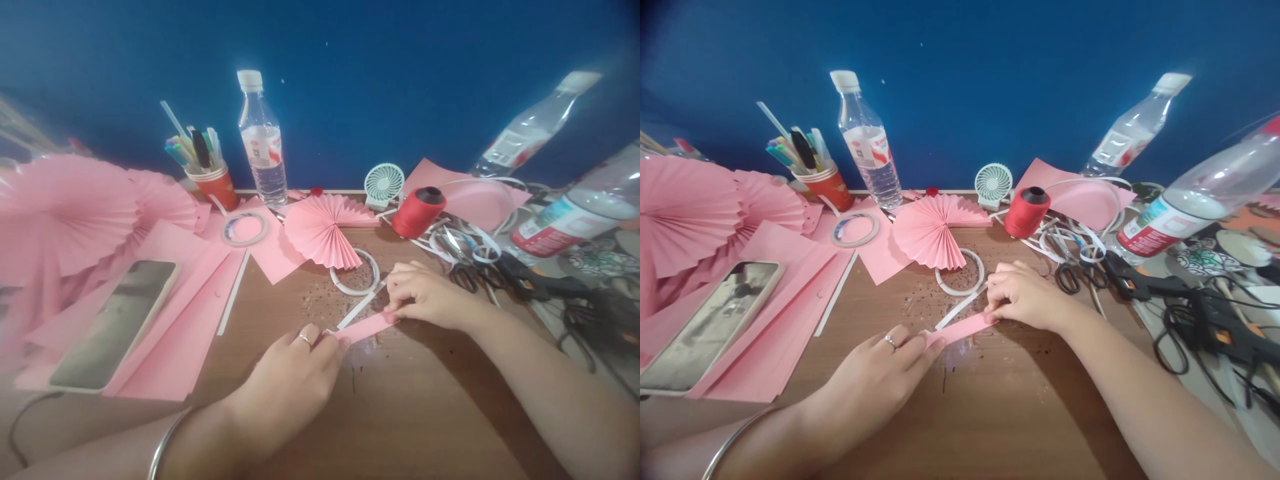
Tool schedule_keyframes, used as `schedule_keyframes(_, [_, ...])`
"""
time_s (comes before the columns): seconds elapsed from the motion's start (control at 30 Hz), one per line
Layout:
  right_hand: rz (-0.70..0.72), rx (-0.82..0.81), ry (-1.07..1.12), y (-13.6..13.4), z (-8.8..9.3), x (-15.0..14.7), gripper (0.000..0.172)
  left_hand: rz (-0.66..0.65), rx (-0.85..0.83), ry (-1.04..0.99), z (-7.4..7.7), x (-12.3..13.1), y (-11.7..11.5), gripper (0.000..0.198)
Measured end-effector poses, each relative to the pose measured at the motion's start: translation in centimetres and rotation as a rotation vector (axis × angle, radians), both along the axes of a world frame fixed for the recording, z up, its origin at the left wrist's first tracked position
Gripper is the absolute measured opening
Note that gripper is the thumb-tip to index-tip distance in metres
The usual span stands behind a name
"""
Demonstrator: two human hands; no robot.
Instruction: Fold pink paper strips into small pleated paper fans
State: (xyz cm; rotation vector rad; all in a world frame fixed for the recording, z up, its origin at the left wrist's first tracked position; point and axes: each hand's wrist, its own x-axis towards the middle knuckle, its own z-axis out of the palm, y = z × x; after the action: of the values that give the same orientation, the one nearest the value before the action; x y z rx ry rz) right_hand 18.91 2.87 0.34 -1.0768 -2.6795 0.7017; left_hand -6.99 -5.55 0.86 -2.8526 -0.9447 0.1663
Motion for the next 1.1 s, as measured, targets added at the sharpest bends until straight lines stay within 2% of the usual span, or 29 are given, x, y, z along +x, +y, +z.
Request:
schedule_keyframes(0.17, [0.040, -0.026, 0.161, -0.7, 0.4, -0.3, 0.018, -0.005, 0.006, -0.010, 0.0, -0.1, -0.1, 0.039])
schedule_keyframes(0.27, [-0.046, -0.063, 0.454, -2.6, 0.2, -2.6, 0.030, -0.024, 0.025, -0.045, -0.3, -0.1, 0.2, 0.035])
schedule_keyframes(0.3, [-0.104, -0.119, 0.599, -3.3, 0.0, -3.6, 0.039, -0.032, 0.031, -0.066, -0.5, -0.1, 0.4, 0.035])
schedule_keyframes(0.37, [-0.131, -0.283, 0.794, -4.4, -0.9, -5.4, 0.049, -0.050, 0.039, -0.117, -0.8, -0.1, 0.8, 0.032])
schedule_keyframes(0.5, [-0.097, -0.571, 0.905, -4.8, -2.6, -6.9, 0.048, -0.057, 0.021, -0.134, -0.7, -0.2, 1.1, 0.022])
schedule_keyframes(0.57, [-0.089, -0.608, 0.915, -4.5, -2.9, -6.7, 0.048, -0.063, 0.047, -0.113, -0.3, -0.1, 0.7, 0.019])
schedule_keyframes(0.7, [-0.073, -0.559, 0.764, -4.4, -2.4, -6.3, 0.048, -0.017, 0.162, -0.042, 0.5, 0.1, -1.0, 0.024])
schedule_keyframes(0.8, [-0.068, -0.551, 0.731, -4.5, -2.1, -6.3, 0.047, 0.053, 0.187, 0.024, 0.4, 0.1, -2.4, 0.031])
schedule_keyframes(1.0, [-0.072, -0.586, 0.752, -4.3, -2.0, -6.3, 0.047, 0.306, 0.391, 0.215, -0.1, -0.1, -3.7, 0.033])
schedule_keyframes(1.1, [-0.091, -0.549, 0.720, -4.3, -1.7, -6.4, 0.047, 0.323, 0.398, 0.269, 0.0, -0.2, -3.5, 0.034])
